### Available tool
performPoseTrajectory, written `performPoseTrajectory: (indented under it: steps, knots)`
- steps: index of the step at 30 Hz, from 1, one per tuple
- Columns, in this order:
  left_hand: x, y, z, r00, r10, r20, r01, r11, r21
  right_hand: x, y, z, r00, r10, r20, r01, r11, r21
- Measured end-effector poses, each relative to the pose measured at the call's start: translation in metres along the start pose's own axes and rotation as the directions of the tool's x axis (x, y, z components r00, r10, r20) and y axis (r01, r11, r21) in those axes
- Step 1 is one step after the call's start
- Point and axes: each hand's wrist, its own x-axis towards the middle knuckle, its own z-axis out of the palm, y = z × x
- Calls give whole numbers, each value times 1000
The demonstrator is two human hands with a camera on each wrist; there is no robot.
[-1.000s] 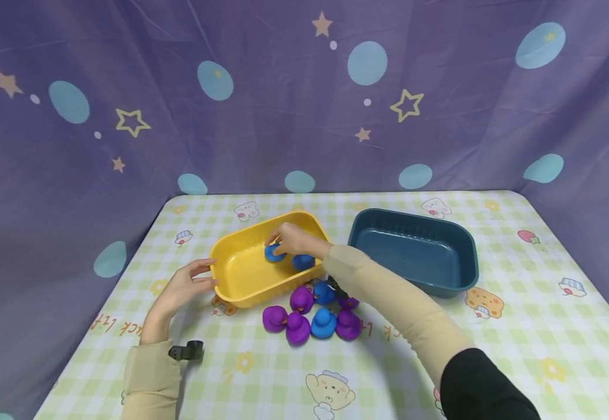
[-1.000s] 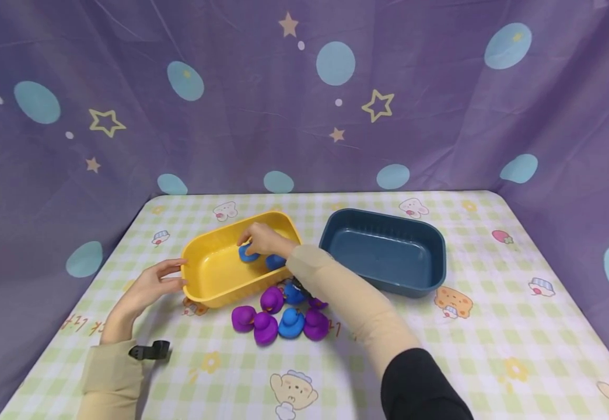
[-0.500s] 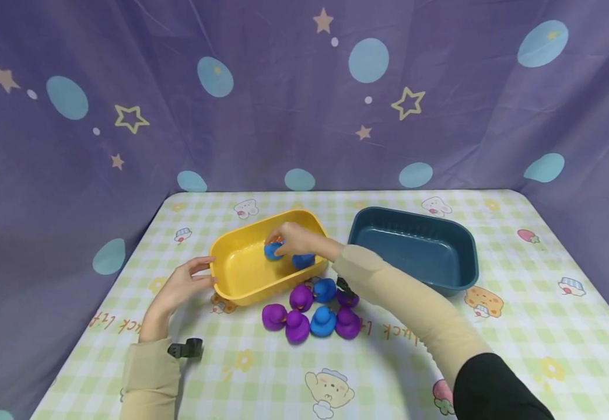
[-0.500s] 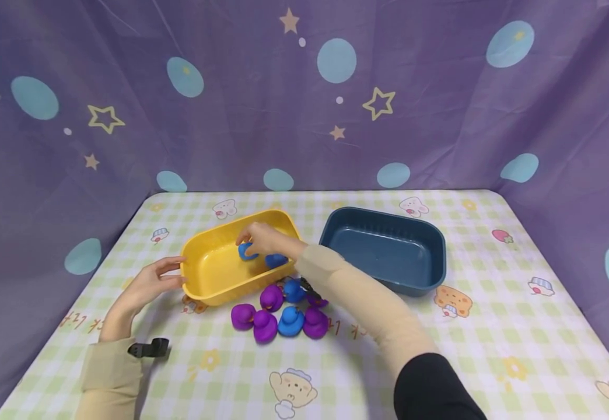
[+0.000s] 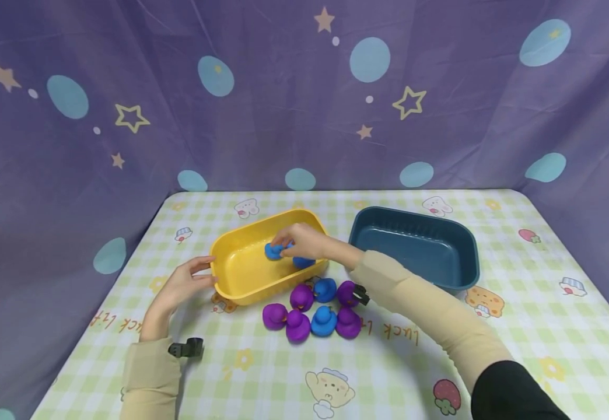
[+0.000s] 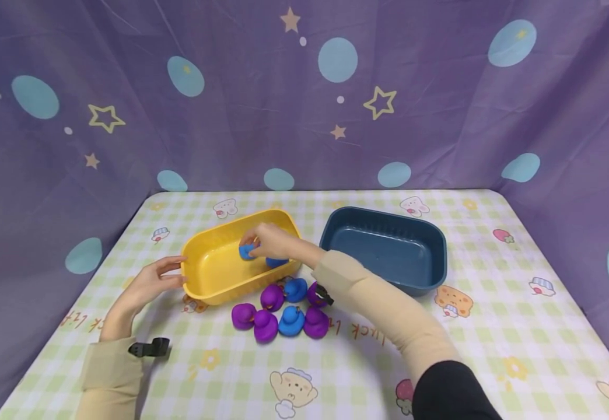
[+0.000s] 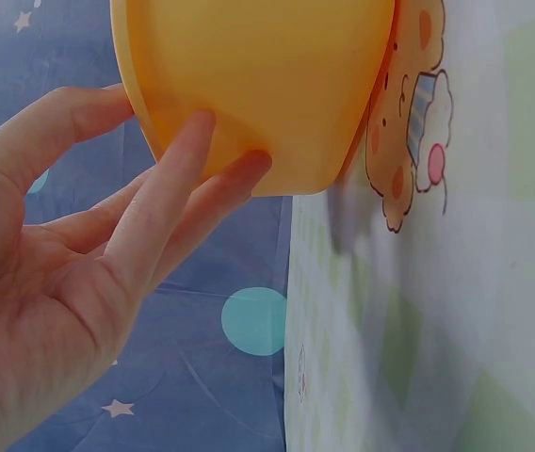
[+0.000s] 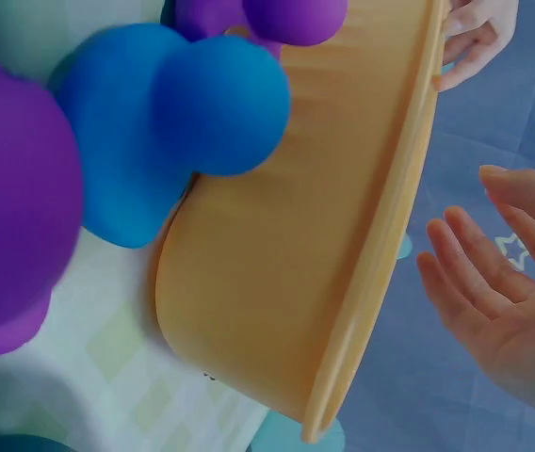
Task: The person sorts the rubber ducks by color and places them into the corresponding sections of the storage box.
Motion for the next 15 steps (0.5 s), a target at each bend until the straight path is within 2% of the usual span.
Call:
performPoseTrajectory:
  steps: [15]
  knots:
    - [1,1,1,1000,-4,-8,4,1000,13,-37,-12,0,995,-78,-63,78,997,-14]
